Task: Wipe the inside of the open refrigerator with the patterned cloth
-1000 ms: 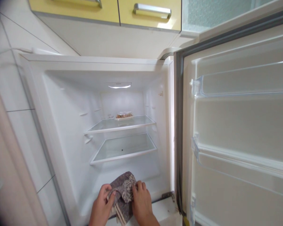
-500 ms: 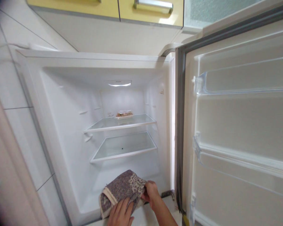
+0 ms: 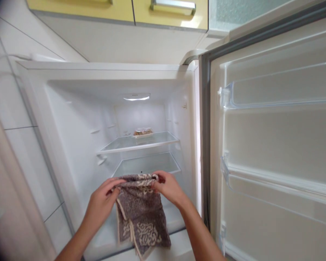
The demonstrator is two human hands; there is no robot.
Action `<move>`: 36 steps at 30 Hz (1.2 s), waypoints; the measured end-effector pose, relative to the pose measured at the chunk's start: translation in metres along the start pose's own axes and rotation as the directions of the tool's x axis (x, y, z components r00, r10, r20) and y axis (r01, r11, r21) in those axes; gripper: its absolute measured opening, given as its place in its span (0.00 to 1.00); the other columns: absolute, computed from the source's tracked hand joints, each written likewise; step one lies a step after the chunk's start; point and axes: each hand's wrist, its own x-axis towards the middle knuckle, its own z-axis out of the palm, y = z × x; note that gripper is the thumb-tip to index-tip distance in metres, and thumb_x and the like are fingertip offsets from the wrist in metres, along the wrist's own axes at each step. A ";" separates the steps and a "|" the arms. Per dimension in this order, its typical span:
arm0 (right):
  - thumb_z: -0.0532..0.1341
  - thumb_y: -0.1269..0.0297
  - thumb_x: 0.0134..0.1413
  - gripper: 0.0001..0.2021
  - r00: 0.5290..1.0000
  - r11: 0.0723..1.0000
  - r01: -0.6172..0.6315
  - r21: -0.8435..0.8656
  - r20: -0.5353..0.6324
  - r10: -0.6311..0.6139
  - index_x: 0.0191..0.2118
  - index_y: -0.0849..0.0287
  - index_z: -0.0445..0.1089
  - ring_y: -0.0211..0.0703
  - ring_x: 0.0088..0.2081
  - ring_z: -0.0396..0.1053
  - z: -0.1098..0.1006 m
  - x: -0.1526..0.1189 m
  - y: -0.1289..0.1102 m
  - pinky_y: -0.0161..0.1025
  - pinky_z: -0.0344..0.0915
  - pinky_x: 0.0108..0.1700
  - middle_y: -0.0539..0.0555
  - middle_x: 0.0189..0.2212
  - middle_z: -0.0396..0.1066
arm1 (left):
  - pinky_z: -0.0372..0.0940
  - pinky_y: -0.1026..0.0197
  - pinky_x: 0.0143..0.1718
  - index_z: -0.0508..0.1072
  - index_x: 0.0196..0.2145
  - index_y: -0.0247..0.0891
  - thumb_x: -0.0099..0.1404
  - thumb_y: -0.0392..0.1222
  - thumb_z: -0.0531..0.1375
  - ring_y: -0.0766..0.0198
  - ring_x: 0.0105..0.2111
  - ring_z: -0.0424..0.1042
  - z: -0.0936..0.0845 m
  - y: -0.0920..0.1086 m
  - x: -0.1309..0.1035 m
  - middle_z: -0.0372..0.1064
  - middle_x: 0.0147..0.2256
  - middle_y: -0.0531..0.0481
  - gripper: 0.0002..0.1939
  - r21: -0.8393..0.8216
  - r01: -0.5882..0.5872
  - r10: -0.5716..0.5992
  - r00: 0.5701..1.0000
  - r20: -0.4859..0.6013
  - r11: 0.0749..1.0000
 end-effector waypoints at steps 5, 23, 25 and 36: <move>0.68 0.61 0.48 0.15 0.980 0.969 0.193 -0.151 0.077 -0.183 0.42 0.61 0.77 0.35 0.31 0.66 -0.021 -0.013 -0.083 0.34 0.65 0.36 0.46 0.27 0.70 | 0.70 0.56 0.43 0.82 0.41 0.40 0.60 0.52 0.58 0.56 0.40 0.76 -0.045 0.042 0.035 0.81 0.41 0.46 0.19 -0.147 0.050 -0.040 0.997 0.072 0.988; 0.65 0.53 0.49 0.16 0.973 0.970 0.178 -0.163 -0.120 -0.198 0.39 0.59 0.75 0.38 0.31 0.66 -0.020 0.009 -0.066 0.37 0.60 0.36 0.48 0.27 0.71 | 0.65 0.62 0.36 0.79 0.31 0.39 0.55 0.57 0.66 0.62 0.32 0.72 -0.034 0.040 0.047 0.76 0.29 0.53 0.17 -0.331 0.146 -0.106 0.985 0.136 0.932; 0.65 0.52 0.49 0.15 0.972 0.968 0.177 -0.177 -0.126 -0.200 0.36 0.59 0.75 0.37 0.30 0.65 -0.020 0.007 -0.071 0.36 0.59 0.35 0.48 0.26 0.70 | 0.65 0.62 0.36 0.80 0.31 0.39 0.54 0.57 0.67 0.62 0.32 0.72 -0.036 0.040 0.049 0.76 0.29 0.52 0.17 -0.326 0.142 -0.105 0.986 0.129 0.935; 0.63 0.46 0.54 0.18 0.918 0.910 0.241 -0.338 -0.224 -0.326 0.32 0.59 0.74 0.36 0.28 0.64 -0.017 0.014 -0.086 0.35 0.56 0.30 0.47 0.23 0.69 | 0.67 0.58 0.39 0.82 0.40 0.39 0.55 0.60 0.66 0.57 0.36 0.76 -0.041 0.039 0.070 0.82 0.36 0.48 0.23 -0.269 0.096 -0.085 0.995 0.052 0.958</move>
